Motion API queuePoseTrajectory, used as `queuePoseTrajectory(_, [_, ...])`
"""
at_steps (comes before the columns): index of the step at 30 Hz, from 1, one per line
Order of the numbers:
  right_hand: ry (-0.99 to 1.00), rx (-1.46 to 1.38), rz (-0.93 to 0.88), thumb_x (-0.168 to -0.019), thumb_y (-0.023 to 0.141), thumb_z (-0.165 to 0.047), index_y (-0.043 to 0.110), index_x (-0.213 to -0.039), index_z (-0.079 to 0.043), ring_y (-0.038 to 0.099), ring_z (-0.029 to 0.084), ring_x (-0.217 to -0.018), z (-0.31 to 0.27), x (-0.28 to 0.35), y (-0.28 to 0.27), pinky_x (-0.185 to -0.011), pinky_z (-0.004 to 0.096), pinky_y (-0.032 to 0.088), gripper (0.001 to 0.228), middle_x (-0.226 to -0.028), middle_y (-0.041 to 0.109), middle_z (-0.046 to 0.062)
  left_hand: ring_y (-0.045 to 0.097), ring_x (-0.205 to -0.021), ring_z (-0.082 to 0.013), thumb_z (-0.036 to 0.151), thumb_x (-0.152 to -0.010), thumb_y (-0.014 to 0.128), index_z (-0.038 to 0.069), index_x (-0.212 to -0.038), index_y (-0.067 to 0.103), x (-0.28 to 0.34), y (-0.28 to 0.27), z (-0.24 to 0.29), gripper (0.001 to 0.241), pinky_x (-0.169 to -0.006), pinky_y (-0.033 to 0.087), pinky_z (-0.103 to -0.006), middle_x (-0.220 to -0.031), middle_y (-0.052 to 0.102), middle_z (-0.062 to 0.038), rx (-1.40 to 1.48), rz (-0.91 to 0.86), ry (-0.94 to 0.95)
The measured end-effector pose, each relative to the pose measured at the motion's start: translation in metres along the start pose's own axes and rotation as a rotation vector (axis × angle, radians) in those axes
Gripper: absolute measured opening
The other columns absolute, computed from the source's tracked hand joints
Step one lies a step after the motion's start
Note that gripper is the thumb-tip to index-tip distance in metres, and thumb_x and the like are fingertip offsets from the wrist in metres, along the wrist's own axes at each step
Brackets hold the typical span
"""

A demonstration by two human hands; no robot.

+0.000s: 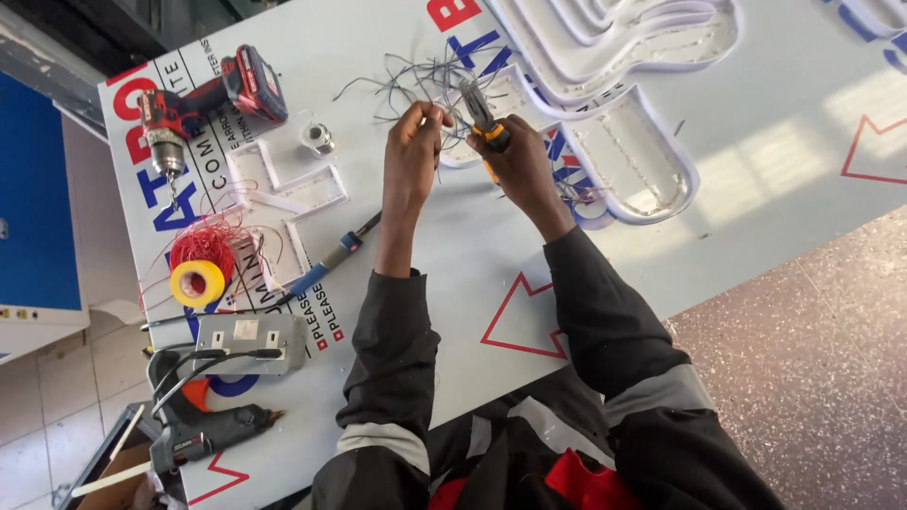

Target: Stripping and cutting electrical wires for an LED sign assembly using pliers.

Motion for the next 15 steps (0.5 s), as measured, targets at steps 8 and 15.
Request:
queuePoseTrajectory(8, [-0.037,0.105,-0.055,-0.111,0.083,-0.03,0.077,-0.114,-0.001,0.068,0.043,-0.079,-0.02,0.01,0.003,-0.066,0.05,0.052,0.03,-0.099,0.067,0.019,0.051,-0.053,-0.0129,0.027,-0.11,0.056,0.024,-0.109,0.082,0.031,0.004,0.044,0.027,-0.062,0.043,-0.0333,-0.054,0.055,0.005,-0.401,0.077,0.065])
queuePoseTrajectory(15, [-0.063,0.085,-0.031,-0.113,0.084,-0.026,0.078,-0.114,0.001,0.068,0.035,-0.078,0.002,0.001,0.002,-0.064,0.046,0.052,0.028,-0.098,0.064,0.018,0.066,-0.053,-0.019,0.036,-0.116,0.058,0.027,-0.122,0.084,0.021,0.004,0.037,0.028,-0.068,0.055,-0.0382,-0.054,0.063,0.005,-0.634,0.039,0.137])
Point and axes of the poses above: each hand's wrist, its own x-axis away from the middle knuckle, its own y-axis out of the palm, z = x × y, the point moved 4 cm from there along -x, towards the middle knuckle
